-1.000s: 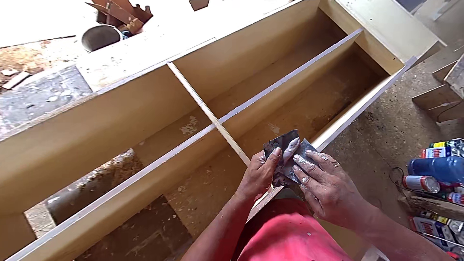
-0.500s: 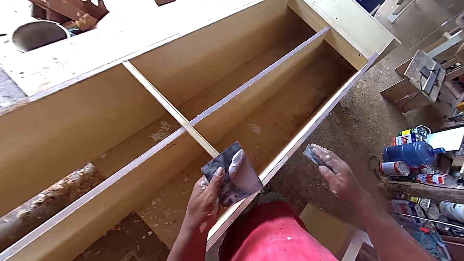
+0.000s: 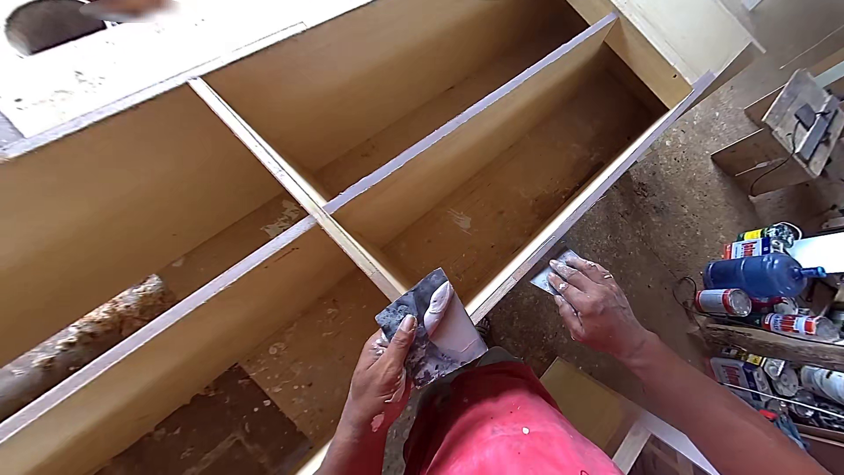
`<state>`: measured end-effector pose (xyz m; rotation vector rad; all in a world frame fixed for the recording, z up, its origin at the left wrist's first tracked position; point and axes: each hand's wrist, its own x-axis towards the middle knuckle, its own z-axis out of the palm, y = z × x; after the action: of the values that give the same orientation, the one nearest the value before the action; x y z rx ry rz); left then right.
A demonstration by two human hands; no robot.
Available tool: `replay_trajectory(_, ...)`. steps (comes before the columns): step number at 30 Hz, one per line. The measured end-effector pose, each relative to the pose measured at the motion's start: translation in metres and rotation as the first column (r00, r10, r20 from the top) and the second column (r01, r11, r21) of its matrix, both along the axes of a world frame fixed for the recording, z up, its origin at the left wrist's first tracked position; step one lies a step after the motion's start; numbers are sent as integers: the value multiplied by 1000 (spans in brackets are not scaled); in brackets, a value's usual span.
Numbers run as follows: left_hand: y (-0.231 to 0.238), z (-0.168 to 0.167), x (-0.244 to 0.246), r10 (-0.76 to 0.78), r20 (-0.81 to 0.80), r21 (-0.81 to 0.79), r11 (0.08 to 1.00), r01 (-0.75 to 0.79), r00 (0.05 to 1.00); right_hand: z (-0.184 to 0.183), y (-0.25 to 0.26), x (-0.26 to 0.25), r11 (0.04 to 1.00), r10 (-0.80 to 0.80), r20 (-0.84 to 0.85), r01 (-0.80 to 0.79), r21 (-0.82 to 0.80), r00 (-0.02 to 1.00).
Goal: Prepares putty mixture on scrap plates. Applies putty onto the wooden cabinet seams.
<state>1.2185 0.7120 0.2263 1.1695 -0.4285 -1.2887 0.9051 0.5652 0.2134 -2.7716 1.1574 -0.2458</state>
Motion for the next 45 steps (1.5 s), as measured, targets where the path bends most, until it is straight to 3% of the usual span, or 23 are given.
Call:
replay_trajectory(11, 4, -1, 3, 8, -21, -17, 1000, -8, 1000, -10, -23, 8, 1000, 8, 19, -8, -29, 1000)
replay_trajectory(15, 7, 0, 6, -4, -20, -27, 1000, 4, 1000, 5, -16, -5, 1000, 14, -44, -13, 20, 999)
replay_trajectory(19, 7, 2, 9, -8, -28, -50, 999, 7, 1000, 12, -2, -1, 1000, 0, 27, 0, -12, 1000)
replay_trajectory(26, 11, 4, 12, -38, -16, -49, 998, 38, 999, -17, 7, 27, 1000, 16, 60, -15, -12, 998)
replay_trajectory(33, 17, 7, 15, 12, 3, -39, 999, -12, 1000, 8, 15, 16, 1000, -14, 48, 15, -8, 999)
replay_trajectory(39, 22, 6, 14, -3, 2, -34, 999, 3, 1000, -9, -5, 25, 1000, -10, 25, 11, -26, 1000)
replay_trajectory(45, 26, 7, 14, 53, -4, -63, 997, -53, 999, 7, 9, 2, 1000, -11, 19, 10, 12, 1000)
